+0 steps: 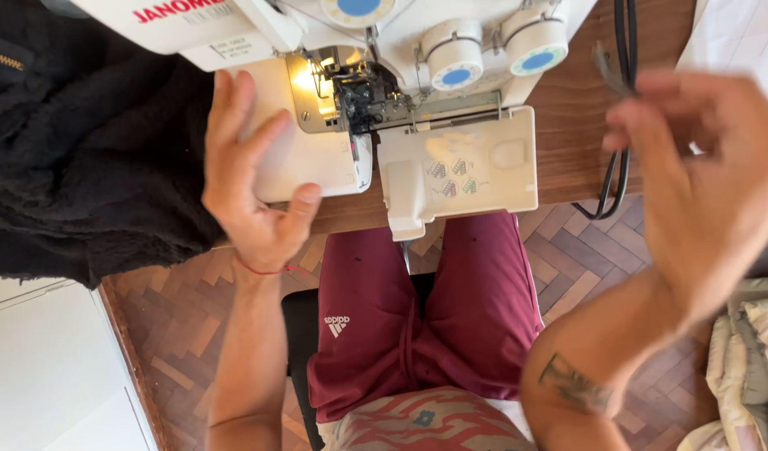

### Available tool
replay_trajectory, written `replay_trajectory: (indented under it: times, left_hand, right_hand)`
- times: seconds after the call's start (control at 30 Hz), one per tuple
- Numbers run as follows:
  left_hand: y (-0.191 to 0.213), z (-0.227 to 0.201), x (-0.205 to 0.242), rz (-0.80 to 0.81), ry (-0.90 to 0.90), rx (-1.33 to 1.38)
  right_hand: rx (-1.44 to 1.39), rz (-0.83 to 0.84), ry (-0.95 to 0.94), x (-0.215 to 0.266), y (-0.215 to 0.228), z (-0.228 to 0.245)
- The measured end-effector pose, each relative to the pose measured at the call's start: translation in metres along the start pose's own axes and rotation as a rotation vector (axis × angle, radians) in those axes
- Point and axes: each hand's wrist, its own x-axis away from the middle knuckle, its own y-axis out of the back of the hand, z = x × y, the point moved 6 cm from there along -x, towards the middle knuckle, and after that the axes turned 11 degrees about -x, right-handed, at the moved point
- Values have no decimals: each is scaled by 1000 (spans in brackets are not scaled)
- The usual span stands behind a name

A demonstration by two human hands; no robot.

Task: The recorder is threading a Janome overlocker sewing machine, using tweezers to guide the thread through the internal mechanisms.

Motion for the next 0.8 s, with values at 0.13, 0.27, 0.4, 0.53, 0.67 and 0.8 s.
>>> replay_trajectory:
  times: [0.13, 0.27, 0.4, 0.53, 0.67, 0.8]
  left_hand:
    - [-14, 5, 9, -49, 69, 14]
    - [-19, 9, 9, -155, 68, 7]
    - [-28, 14, 7, -184, 54, 0]
    - [-29, 18, 8, -228, 37, -16]
    - [-33, 21, 3, -248, -25, 21]
    - [-33, 21, 1, -253, -38, 32]
  right_hand:
    - [-141, 111, -6, 21, -13, 13]
    - [-132, 71, 246, 36, -69, 13]
    - [-40, 46, 339, 24, -110, 25]
    - [45, 39, 413, 13, -132, 35]
    - [5, 47, 423, 10, -141, 30]
    - [-18, 50, 415, 8, -146, 29]
